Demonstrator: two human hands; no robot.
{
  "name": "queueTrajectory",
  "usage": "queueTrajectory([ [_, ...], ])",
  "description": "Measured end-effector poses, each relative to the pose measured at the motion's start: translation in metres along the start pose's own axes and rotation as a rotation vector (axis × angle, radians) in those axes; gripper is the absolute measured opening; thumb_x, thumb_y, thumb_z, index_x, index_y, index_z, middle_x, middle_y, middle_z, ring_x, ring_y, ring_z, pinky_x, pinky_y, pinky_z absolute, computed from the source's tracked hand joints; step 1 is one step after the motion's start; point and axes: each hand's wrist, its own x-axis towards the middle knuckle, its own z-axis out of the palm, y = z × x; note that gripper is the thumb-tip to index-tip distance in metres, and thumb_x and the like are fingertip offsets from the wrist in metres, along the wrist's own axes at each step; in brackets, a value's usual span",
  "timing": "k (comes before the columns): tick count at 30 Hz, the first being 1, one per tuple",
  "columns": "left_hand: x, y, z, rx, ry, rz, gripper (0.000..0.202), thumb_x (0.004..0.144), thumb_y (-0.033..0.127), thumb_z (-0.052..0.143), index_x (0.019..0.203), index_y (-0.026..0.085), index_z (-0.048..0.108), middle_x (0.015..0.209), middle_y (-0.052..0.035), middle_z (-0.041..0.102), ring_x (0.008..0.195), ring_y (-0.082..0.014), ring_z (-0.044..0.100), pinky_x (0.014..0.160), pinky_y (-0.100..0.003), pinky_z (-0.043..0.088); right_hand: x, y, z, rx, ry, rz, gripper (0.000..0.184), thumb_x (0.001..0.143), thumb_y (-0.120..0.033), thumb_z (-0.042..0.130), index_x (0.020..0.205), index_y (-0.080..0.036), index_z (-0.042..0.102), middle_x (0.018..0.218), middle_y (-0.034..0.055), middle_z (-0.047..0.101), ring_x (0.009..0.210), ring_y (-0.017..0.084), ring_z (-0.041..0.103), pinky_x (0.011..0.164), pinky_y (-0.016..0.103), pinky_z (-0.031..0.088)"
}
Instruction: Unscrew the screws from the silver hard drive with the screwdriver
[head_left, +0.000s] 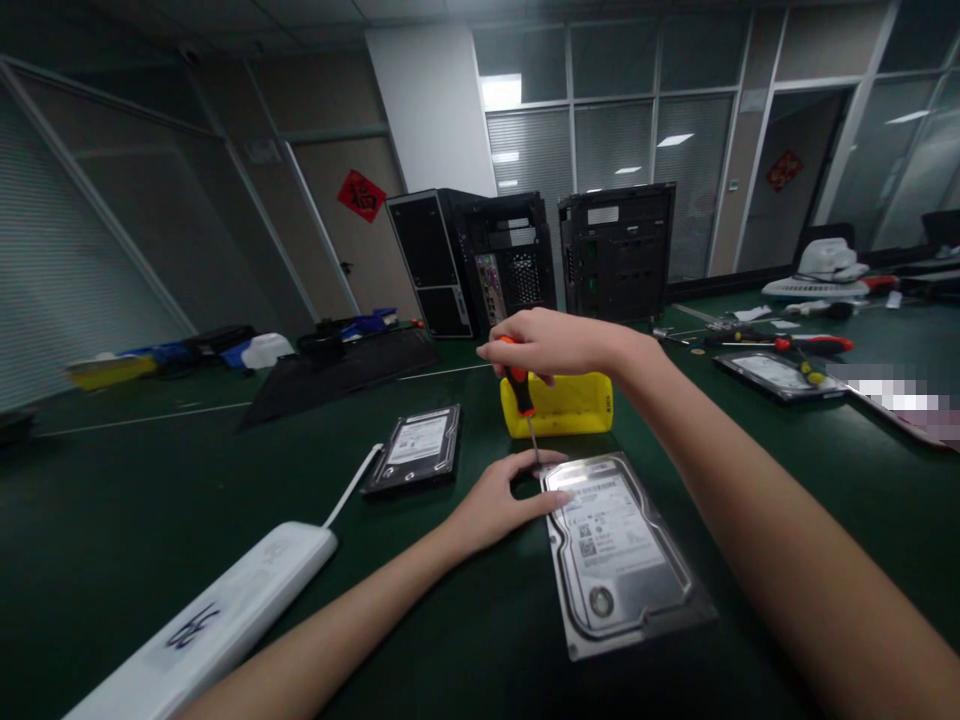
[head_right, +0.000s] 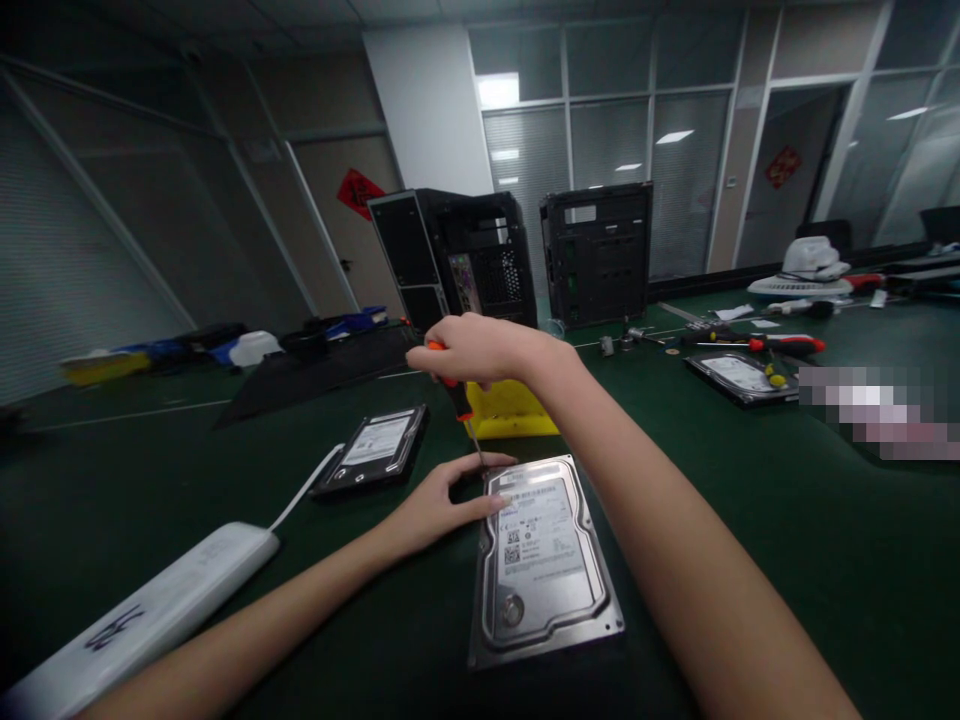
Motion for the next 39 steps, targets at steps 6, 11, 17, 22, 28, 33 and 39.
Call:
queueTrajectory([
  [6, 0.0, 0.001, -0.001, 0.011, -0.003, 0.0, 0.047, 0.077, 0.044, 0.061, 0.118, 0.023, 0.056, 0.121, -0.003, 0.059, 0.112, -0.0232, 0.052, 0.098, -0.036, 0.038, -0.002, -0.007, -0.001, 0.077, -0.062, 0.007, 0.029, 0.09, -0.028, 0.034, 0.084, -0.01, 0.056, 0.081, 0.0086, 0.061, 0.053, 0.008, 0.056, 0.048, 0.019, 0.043],
  [11, 0.0, 0.0, -0.001, 0.014, 0.0, 0.01, 0.046, 0.077, 0.044, 0.061, 0.118, 0.024, 0.056, 0.12, -0.0021, 0.059, 0.112, -0.0226, 0.052, 0.097, -0.035, 0.038, -0.001, -0.003, 0.002, 0.063, -0.004, -0.036, 0.028, 0.089, -0.037, 0.041, 0.096, -0.013, 0.054, 0.08, 0.0052, 0.061, 0.05, 0.007, 0.054, 0.049, 0.019, 0.041],
  [17, 0.002, -0.002, 0.001, 0.014, 0.011, 0.03, 0.046, 0.077, 0.044, 0.062, 0.117, 0.022, 0.057, 0.118, -0.0026, 0.061, 0.11, -0.0226, 0.053, 0.097, -0.034, 0.039, 0.002, 0.004, 0.002, 0.02, -0.008, -0.027, 0.03, 0.089, -0.038, 0.041, 0.093, -0.013, 0.057, 0.083, 0.0057, 0.062, 0.049, 0.006, 0.054, 0.046, 0.017, 0.039],
  [22, 0.002, -0.003, 0.0, 0.012, 0.009, 0.036, 0.045, 0.077, 0.044, 0.062, 0.117, 0.023, 0.057, 0.118, -0.002, 0.061, 0.11, -0.0217, 0.053, 0.096, -0.033, 0.038, 0.001, 0.002, 0.001, 0.059, -0.015, 0.01, 0.042, 0.09, -0.045, 0.035, 0.083, -0.011, 0.059, 0.083, 0.0083, 0.063, 0.057, 0.009, 0.057, 0.046, 0.017, 0.039],
  [28, 0.001, -0.001, 0.0, 0.016, 0.001, 0.017, 0.047, 0.077, 0.044, 0.061, 0.118, 0.023, 0.056, 0.12, -0.0027, 0.059, 0.111, -0.0224, 0.052, 0.097, -0.034, 0.038, 0.0, -0.001, -0.001, 0.066, -0.008, -0.028, 0.037, 0.091, -0.025, 0.028, 0.092, -0.009, 0.061, 0.09, 0.0096, 0.063, 0.06, 0.009, 0.058, 0.049, 0.018, 0.042],
  [33, 0.0, 0.001, 0.0, 0.017, 0.008, 0.015, 0.047, 0.077, 0.045, 0.061, 0.118, 0.022, 0.057, 0.12, -0.0041, 0.059, 0.112, -0.0239, 0.052, 0.098, -0.036, 0.037, 0.001, -0.001, -0.002, 0.153, -0.045, -0.049, 0.034, 0.091, -0.026, 0.034, 0.093, -0.006, 0.062, 0.084, 0.0106, 0.064, 0.06, 0.009, 0.059, 0.051, 0.018, 0.044],
  [39, 0.0, 0.001, 0.0, 0.015, 0.009, 0.018, 0.047, 0.077, 0.044, 0.061, 0.118, 0.021, 0.056, 0.12, -0.0043, 0.06, 0.112, -0.0242, 0.052, 0.097, -0.036, 0.038, 0.002, 0.0, 0.001, 0.203, -0.063, -0.101, 0.032, 0.089, -0.034, 0.043, 0.092, -0.008, 0.062, 0.079, 0.0068, 0.064, 0.053, 0.007, 0.057, 0.05, 0.018, 0.044],
])
